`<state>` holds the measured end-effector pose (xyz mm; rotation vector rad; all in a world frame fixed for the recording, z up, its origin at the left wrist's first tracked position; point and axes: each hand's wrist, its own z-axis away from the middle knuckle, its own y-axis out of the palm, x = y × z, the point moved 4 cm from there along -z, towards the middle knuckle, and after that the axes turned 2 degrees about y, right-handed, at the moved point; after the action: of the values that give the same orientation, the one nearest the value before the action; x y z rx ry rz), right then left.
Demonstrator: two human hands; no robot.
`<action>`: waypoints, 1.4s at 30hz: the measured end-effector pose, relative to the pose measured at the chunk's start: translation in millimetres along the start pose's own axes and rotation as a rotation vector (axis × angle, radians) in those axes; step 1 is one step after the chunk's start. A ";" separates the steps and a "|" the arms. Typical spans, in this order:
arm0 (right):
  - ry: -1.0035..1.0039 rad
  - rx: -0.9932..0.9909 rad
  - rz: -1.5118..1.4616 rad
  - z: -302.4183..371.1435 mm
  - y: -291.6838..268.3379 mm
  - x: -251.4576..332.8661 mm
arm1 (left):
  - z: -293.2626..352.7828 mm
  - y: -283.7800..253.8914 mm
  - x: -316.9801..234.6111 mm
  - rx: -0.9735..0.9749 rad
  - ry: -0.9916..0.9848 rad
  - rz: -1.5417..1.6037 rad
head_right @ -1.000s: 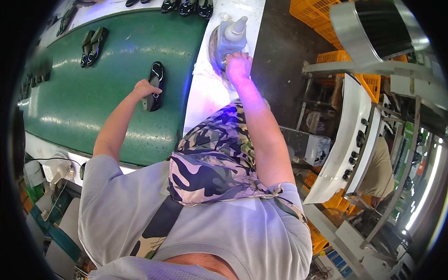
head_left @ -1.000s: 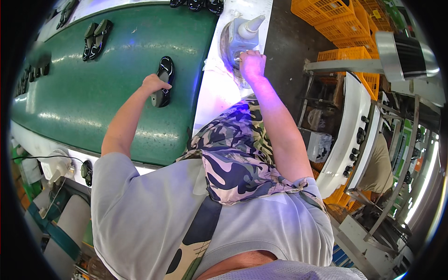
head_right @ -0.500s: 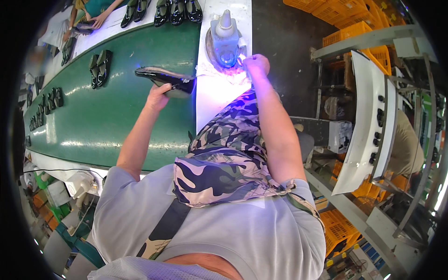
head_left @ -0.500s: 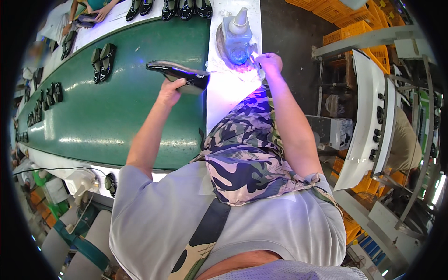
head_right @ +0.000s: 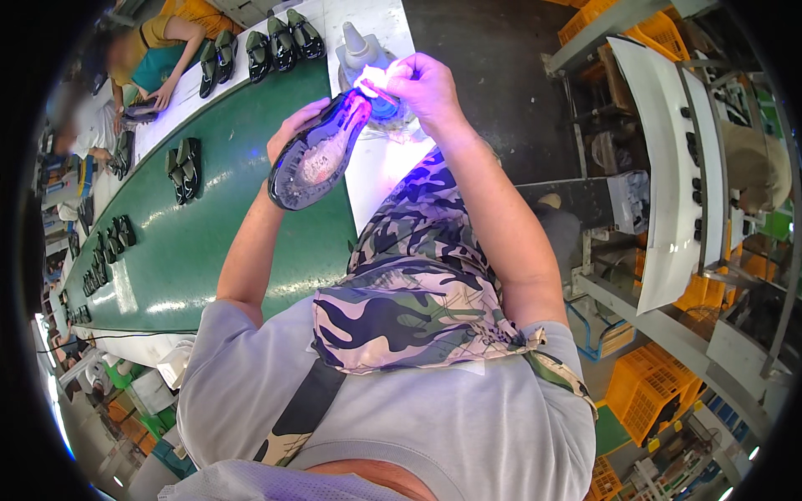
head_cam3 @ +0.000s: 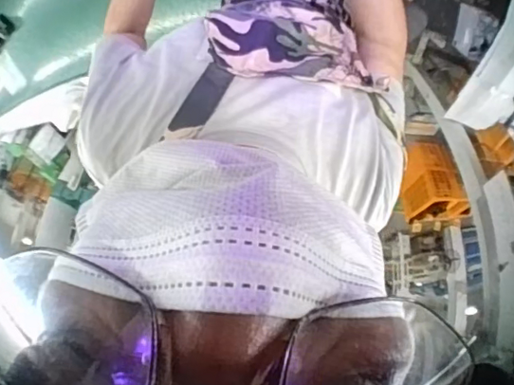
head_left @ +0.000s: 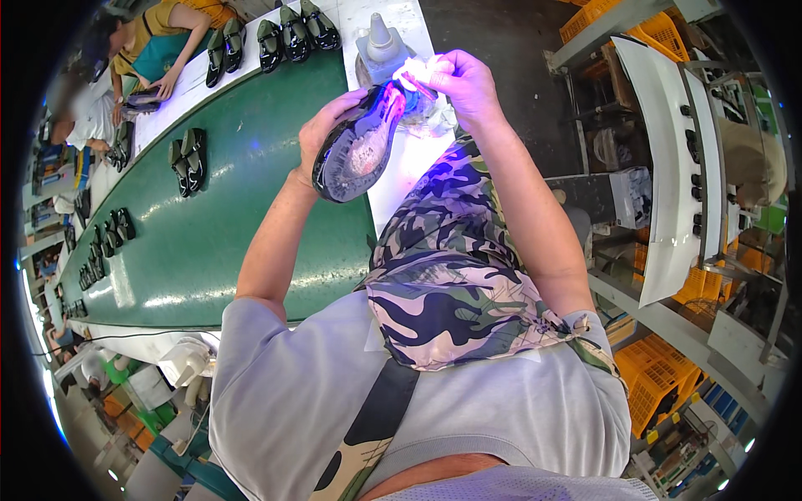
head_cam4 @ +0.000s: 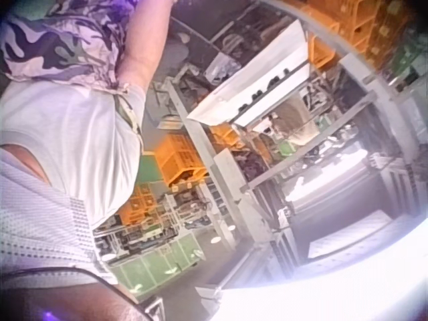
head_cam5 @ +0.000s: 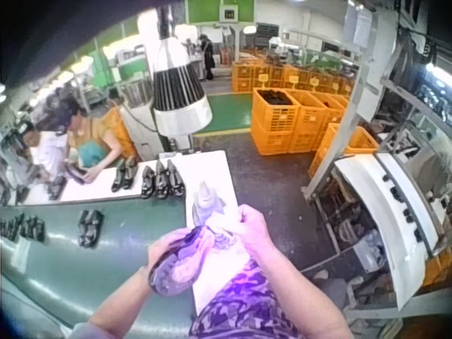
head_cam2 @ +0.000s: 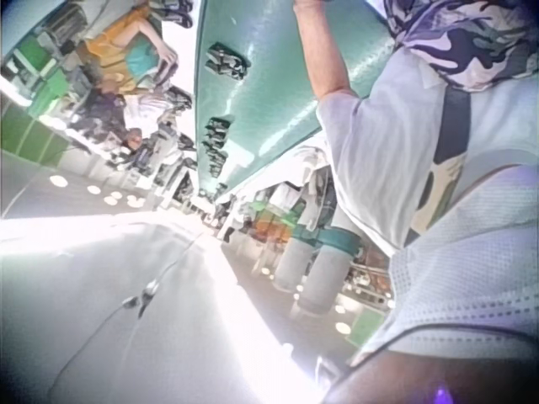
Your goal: Apply adhesive or sealant to shoe components on a factory assembly line.
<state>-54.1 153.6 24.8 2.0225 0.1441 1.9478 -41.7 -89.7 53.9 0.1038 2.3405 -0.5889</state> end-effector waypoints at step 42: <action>-0.178 0.081 0.134 1.6 18.3 43.1 | 12.8 14.2 5.6 0.699 -0.729 0.415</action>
<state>-52.7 148.9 71.3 2.3007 0.0469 1.8533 -34.6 -83.2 36.5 0.5724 1.2897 -0.9993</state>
